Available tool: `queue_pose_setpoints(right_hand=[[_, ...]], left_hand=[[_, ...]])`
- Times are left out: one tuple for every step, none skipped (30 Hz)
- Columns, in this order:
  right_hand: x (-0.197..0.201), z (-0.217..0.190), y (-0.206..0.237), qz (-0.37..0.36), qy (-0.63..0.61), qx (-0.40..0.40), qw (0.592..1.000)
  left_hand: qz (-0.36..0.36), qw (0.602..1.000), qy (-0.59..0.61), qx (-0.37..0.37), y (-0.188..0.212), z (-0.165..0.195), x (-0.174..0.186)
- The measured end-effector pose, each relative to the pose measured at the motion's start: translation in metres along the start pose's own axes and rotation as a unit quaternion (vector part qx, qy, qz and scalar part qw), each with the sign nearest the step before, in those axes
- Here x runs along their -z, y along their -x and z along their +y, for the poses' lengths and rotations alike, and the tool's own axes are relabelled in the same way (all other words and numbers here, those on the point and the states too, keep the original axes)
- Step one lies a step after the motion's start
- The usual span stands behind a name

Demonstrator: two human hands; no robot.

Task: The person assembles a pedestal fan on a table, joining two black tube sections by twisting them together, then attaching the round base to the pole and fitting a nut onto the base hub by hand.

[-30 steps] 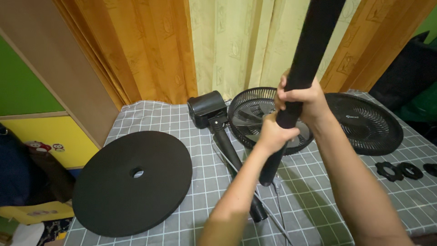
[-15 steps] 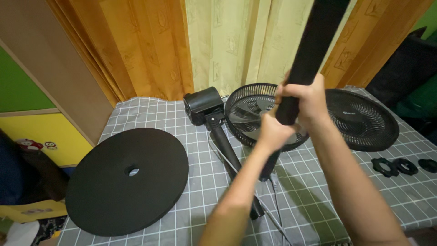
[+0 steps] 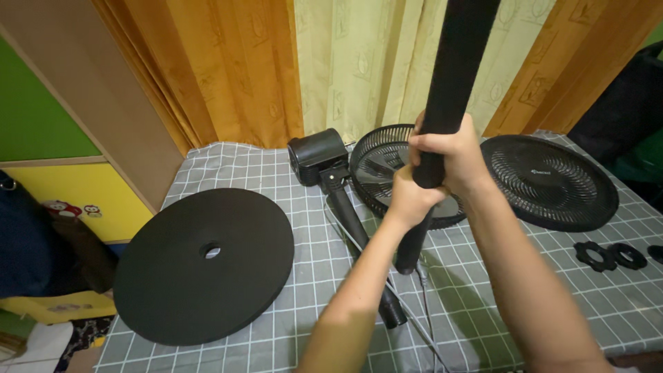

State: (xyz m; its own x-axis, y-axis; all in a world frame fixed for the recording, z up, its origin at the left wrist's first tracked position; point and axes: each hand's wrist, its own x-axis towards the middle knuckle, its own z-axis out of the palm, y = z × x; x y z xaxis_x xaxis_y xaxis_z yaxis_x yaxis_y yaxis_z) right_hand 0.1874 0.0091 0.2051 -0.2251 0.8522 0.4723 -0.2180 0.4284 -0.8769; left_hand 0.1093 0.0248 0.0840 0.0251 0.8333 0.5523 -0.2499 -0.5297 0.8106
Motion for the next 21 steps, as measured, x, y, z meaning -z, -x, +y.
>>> queue_pose_setpoints(right_hand=[[-0.004,-0.001,0.000,0.009,0.007,0.009,1.000],[-0.007,-0.001,0.000,0.018,0.013,0.018,1.000],[-0.010,-0.002,0.001,0.027,0.020,0.024,0.999],[-0.011,-0.002,0.001,0.039,0.032,0.026,0.998],[-0.012,-0.003,0.001,0.051,0.045,0.028,0.997],[-0.012,-0.003,0.001,0.064,0.059,0.028,0.996],[-0.012,-0.004,0.002,0.076,0.073,0.029,0.994],[-0.011,-0.005,0.002,0.088,0.086,0.030,0.992],[-0.010,-0.005,0.004,0.101,0.100,0.029,0.989],[-0.010,-0.005,0.005,0.121,0.109,0.039,0.986],[-0.010,-0.005,0.006,0.141,0.117,0.050,0.982],[-0.010,-0.005,0.008,0.161,0.127,0.058,0.977],[-0.010,-0.005,0.010,0.180,0.145,0.072,0.970],[-0.010,-0.005,0.011,0.199,0.163,0.087,0.962],[-0.009,-0.005,0.012,0.217,0.181,0.102,0.954],[-0.009,-0.005,0.013,0.227,0.170,0.097,0.954],[-0.008,-0.004,0.015,0.238,0.159,0.092,0.954],[-0.007,-0.003,0.016,0.248,0.148,0.086,0.953],[-0.006,-0.002,0.016,0.257,0.171,0.096,0.946],[-0.004,-0.002,0.015,0.265,0.194,0.106,0.938],[-0.001,-0.002,0.016,0.272,0.216,0.116,0.930]], left_hand=[[0.015,1.000,-0.017,-0.004,0.000,0.002,-0.001],[0.030,0.999,-0.034,-0.007,0.000,0.004,-0.002],[0.046,0.998,-0.050,-0.009,0.001,0.006,-0.004],[0.058,0.997,-0.049,-0.025,0.001,0.009,-0.005],[0.070,0.996,-0.046,-0.040,0.001,0.012,-0.007],[0.081,0.994,-0.043,-0.054,0.003,0.015,-0.009],[0.088,0.993,-0.050,-0.064,0.002,0.019,-0.011],[0.093,0.991,-0.056,-0.073,0.003,0.023,-0.014],[0.099,0.990,-0.063,-0.080,0.004,0.027,-0.016],[0.109,0.987,-0.100,-0.060,0.004,0.031,-0.018],[0.118,0.983,-0.138,-0.040,0.005,0.035,-0.021],[0.126,0.976,-0.175,-0.018,0.007,0.039,-0.024],[0.134,0.975,-0.179,-0.009,0.009,0.043,-0.027],[0.141,0.973,-0.183,0.000,0.011,0.046,-0.031],[0.148,0.971,-0.187,0.008,0.012,0.048,-0.034],[0.153,0.966,-0.206,0.005,0.013,0.049,-0.036],[0.157,0.961,-0.226,0.003,0.013,0.049,-0.040],[0.161,0.956,-0.246,0.001,0.014,0.048,-0.042],[0.154,0.958,-0.242,-0.007,0.013,0.045,-0.041],[0.147,0.960,-0.238,-0.016,0.012,0.042,-0.041],[0.141,0.961,-0.235,-0.025,0.011,0.037,-0.040]])
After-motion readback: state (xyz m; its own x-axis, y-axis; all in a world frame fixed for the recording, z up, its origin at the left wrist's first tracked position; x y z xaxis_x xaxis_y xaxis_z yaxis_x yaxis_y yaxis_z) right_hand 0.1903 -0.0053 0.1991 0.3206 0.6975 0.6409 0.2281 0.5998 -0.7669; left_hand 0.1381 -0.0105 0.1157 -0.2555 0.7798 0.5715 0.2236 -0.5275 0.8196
